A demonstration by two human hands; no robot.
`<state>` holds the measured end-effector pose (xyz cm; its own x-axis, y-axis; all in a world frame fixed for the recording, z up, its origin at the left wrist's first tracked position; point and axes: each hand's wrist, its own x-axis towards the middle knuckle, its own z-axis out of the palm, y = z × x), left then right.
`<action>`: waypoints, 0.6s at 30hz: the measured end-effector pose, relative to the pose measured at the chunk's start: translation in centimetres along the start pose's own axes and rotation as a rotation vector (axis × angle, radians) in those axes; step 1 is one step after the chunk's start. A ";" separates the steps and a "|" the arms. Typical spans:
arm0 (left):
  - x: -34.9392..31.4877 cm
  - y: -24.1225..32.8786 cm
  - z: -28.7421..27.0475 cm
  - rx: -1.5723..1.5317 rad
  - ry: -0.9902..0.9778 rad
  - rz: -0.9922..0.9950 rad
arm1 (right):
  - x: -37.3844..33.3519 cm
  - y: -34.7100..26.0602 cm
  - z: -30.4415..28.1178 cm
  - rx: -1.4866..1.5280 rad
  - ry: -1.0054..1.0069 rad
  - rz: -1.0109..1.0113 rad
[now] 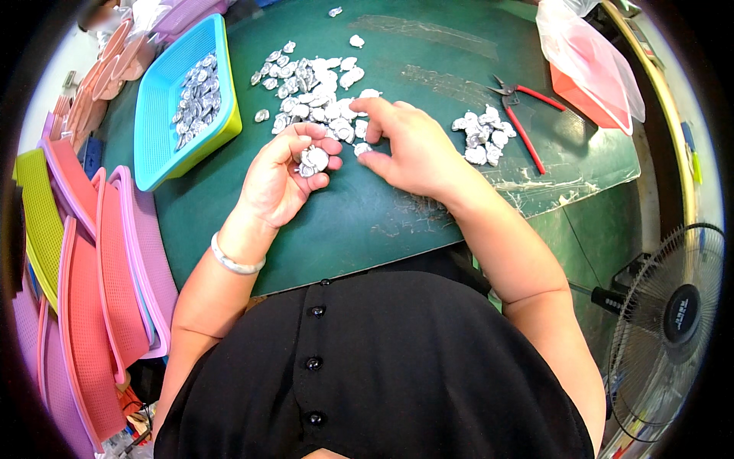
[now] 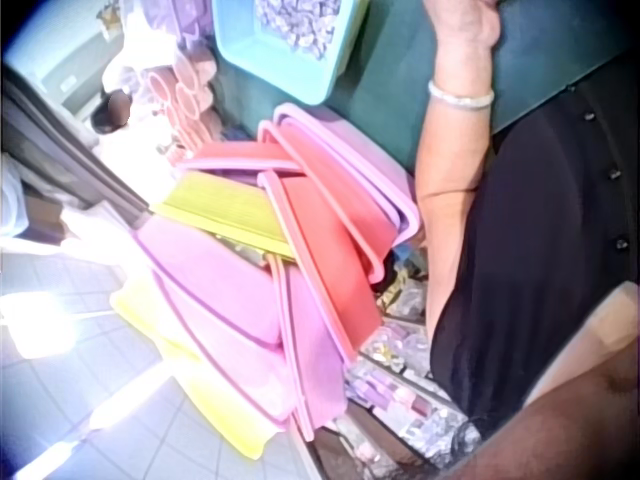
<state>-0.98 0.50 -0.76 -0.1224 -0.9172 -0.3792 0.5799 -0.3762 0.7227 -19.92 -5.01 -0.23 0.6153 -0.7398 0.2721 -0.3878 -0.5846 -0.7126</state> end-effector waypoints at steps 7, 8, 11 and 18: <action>-0.1 -0.1 0.1 0.217 0.040 -0.024 | 0.0 0.0 0.4 -0.080 -0.025 -0.043; -0.2 -0.1 0.2 0.249 0.042 -0.025 | 0.0 0.1 0.4 -0.053 -0.019 -0.046; -0.3 -0.1 0.5 0.297 0.040 -0.031 | 0.1 -0.4 0.5 0.107 0.028 -0.015; -0.4 -0.6 0.5 0.285 0.009 -0.022 | 0.1 -0.5 1.1 0.499 0.043 -0.011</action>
<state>-1.64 1.00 -0.75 -0.1244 -0.9079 -0.4004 0.3270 -0.4185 0.8473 -18.89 -4.48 -0.59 0.5843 -0.7539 0.3004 0.0008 -0.3696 -0.9292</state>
